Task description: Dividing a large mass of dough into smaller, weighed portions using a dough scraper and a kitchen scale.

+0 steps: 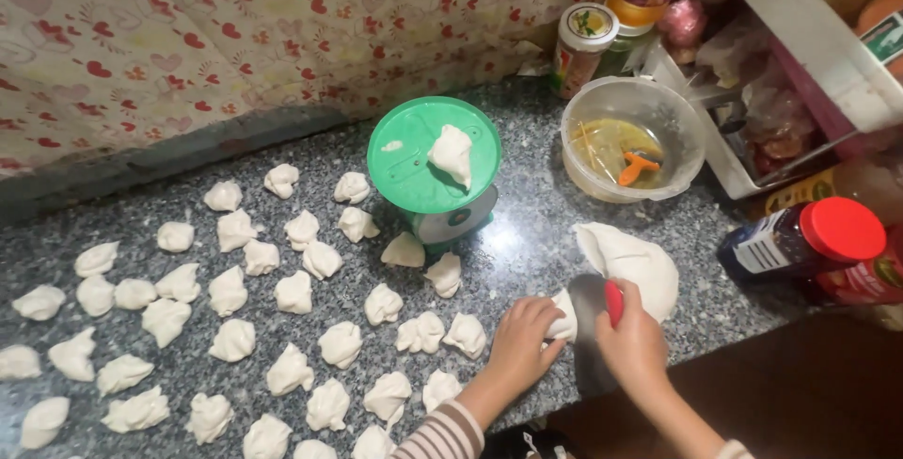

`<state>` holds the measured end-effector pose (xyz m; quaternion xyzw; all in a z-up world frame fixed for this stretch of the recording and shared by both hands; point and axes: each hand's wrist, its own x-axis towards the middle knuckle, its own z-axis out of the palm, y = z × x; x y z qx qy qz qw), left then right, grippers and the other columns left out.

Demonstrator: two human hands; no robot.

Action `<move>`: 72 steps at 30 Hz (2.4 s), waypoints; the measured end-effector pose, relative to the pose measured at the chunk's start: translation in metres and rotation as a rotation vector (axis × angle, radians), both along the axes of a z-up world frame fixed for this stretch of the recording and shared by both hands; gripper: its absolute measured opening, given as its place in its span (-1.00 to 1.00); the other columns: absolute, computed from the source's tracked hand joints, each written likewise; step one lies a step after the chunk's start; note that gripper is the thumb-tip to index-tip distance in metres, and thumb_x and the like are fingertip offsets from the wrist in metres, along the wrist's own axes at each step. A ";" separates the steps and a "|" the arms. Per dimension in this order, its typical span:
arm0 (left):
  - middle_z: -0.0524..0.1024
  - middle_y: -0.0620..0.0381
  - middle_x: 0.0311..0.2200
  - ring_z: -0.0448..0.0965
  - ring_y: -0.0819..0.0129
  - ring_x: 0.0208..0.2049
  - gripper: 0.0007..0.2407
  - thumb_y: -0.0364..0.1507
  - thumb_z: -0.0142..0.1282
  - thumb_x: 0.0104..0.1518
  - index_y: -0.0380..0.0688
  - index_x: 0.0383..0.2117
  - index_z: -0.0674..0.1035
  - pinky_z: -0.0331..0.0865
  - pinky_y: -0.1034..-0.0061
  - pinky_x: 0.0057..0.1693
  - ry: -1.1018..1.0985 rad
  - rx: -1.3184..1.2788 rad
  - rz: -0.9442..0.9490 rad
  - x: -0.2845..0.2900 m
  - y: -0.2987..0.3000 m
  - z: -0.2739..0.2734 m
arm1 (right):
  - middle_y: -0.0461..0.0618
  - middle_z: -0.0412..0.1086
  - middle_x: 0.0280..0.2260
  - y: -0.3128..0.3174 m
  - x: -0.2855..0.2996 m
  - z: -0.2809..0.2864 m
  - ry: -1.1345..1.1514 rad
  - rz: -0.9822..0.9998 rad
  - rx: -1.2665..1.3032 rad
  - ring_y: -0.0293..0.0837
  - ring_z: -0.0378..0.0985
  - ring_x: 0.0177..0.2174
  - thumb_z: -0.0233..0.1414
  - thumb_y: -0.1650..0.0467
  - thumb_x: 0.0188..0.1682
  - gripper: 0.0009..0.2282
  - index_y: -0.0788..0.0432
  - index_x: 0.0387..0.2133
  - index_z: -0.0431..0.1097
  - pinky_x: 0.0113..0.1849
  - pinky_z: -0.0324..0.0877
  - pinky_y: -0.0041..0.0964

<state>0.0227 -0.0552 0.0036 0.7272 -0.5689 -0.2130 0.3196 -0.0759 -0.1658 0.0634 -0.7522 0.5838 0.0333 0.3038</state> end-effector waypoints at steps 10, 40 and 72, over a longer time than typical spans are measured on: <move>0.21 -0.07 -0.16 0.28 0.18 -0.09 -0.65 -0.52 0.06 -0.05 -0.19 -0.15 0.21 0.22 0.37 0.10 0.014 -0.559 0.493 0.039 0.021 0.072 | 0.01 0.31 -0.13 -0.012 0.014 -0.013 -0.398 -0.051 0.014 0.11 0.34 -0.18 -0.12 0.38 -0.24 -0.60 0.00 -0.05 0.15 -0.20 0.21 -0.12; 0.13 -0.07 0.00 0.14 0.05 -0.02 -0.56 -0.36 0.04 -0.04 -0.17 -0.02 0.22 0.14 0.25 -0.01 0.144 0.015 0.154 -0.013 0.054 0.045 | -0.08 0.38 -0.20 0.003 -0.032 0.009 -0.267 0.206 0.021 0.06 0.43 -0.28 -0.12 0.35 -0.26 -0.60 -0.16 -0.06 0.16 -0.30 0.26 -0.21; 0.32 -0.02 -0.18 0.38 0.22 -0.13 -0.90 -0.49 -0.07 0.05 -0.16 -0.34 0.41 0.39 0.52 -0.17 0.045 -0.668 1.273 0.040 0.189 0.069 | -0.06 0.50 -0.48 0.032 0.009 -0.088 0.175 0.698 -0.672 0.04 0.57 -0.51 -0.08 0.13 -0.31 -0.44 -0.38 0.09 0.11 -0.47 0.42 -0.18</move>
